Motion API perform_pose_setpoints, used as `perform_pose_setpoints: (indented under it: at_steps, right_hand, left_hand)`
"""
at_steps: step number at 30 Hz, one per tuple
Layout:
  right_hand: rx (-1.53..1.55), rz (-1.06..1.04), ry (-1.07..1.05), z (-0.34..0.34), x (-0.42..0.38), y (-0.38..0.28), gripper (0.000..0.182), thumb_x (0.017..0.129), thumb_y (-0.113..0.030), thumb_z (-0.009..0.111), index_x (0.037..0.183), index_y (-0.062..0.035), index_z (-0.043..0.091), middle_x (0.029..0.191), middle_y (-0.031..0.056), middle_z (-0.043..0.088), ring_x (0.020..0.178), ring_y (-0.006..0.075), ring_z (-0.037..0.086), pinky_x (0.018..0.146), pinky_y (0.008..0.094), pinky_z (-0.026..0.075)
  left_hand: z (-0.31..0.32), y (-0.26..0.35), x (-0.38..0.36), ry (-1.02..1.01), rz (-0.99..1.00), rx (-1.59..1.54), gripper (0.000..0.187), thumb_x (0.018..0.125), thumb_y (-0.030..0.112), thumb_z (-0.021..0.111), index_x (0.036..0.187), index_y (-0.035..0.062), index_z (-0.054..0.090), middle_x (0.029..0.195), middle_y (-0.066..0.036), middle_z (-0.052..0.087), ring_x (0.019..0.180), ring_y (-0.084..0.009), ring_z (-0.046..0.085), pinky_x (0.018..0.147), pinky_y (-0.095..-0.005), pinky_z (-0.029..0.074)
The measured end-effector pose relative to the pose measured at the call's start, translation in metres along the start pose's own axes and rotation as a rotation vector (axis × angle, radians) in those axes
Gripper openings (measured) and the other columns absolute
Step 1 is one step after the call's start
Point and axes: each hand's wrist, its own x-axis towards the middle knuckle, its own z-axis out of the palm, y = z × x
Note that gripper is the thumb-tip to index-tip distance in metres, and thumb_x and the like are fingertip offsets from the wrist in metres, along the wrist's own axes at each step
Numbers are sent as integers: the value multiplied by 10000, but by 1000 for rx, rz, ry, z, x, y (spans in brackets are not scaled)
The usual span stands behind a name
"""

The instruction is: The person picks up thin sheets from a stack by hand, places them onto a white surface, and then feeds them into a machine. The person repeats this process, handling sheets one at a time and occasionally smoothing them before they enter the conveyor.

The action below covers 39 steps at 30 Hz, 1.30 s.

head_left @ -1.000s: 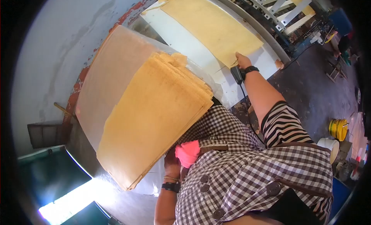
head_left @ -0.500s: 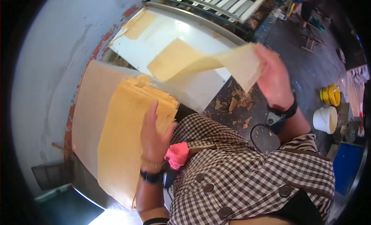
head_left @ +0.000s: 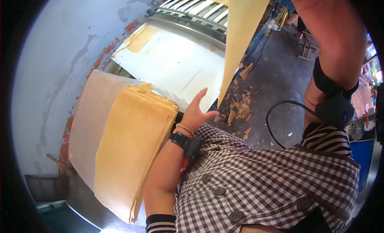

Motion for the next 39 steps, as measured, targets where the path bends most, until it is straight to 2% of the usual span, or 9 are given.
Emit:
perform_pose_setpoints:
  at_steps: [5,10,16,20,25,27,34,37,39]
  right_hand:
    - [-140,-162,263,43,8,13,315,995,-185,498,1224,23,555,1156,137,647,1031,236,650,890,367,534]
    - [-192,-171,505,45,16,14,276,987,-179,508,1176,12,571,1089,118,663,991,231,653,847,359,540]
    - [430,241,327,-87,-12,-18,219,961,-206,526,1000,-5,602,942,97,642,859,219,637,728,376,536]
    - [686,451,174,-134,-85,21,366,993,-256,467,1273,-34,546,1316,115,554,1141,242,588,937,390,489]
    - [878,837,779,-76,-132,126,422,1003,-272,433,1301,0,555,1280,152,627,1145,240,623,937,386,514]
    - [1161,926,362,-68,-145,187,394,1003,-252,437,1247,22,580,1193,158,671,1082,242,652,889,377,538]
    - [720,1161,703,0,-118,299,392,1040,-311,408,1239,-3,547,1211,176,635,1028,222,641,863,358,539]
    - [267,1057,436,24,-132,288,439,1031,-384,431,1295,-45,522,1259,150,613,1061,231,628,916,386,508]
    - [-516,520,-82,35,-159,263,554,907,-360,618,1366,-78,487,1324,129,572,1198,279,551,1005,427,443]
  left_hand:
    - [18,20,-10,-174,-179,-41,810,718,315,844,1395,70,473,1338,-192,568,1194,-347,564,988,-408,463]
    - [-20,44,-41,203,-330,-106,252,881,222,712,998,-1,714,852,-150,728,768,-300,703,702,-347,525]
    - [-186,182,-182,449,-351,528,265,733,99,847,942,26,701,880,-104,703,823,-238,654,771,-335,509]
    - [-259,296,-220,399,-321,954,213,691,-12,794,867,14,678,798,-100,665,761,-266,632,713,-338,482]
    - [-349,304,-187,409,-629,1031,115,772,51,666,872,-7,663,757,-106,640,726,-249,626,705,-347,482]
    - [-398,273,-180,310,-604,1164,163,730,88,675,855,-15,656,719,-107,629,673,-202,590,667,-337,470]
    - [-450,114,-131,255,-543,1571,303,719,152,756,990,49,668,901,-145,690,828,-322,650,764,-403,489]
    - [-366,96,-120,434,-386,1714,544,738,247,785,1225,88,602,1178,-134,653,1089,-327,607,952,-440,455]
    - [-287,93,-124,363,-88,1296,719,751,330,791,1374,107,510,1401,-155,519,1308,-348,472,1082,-441,371]
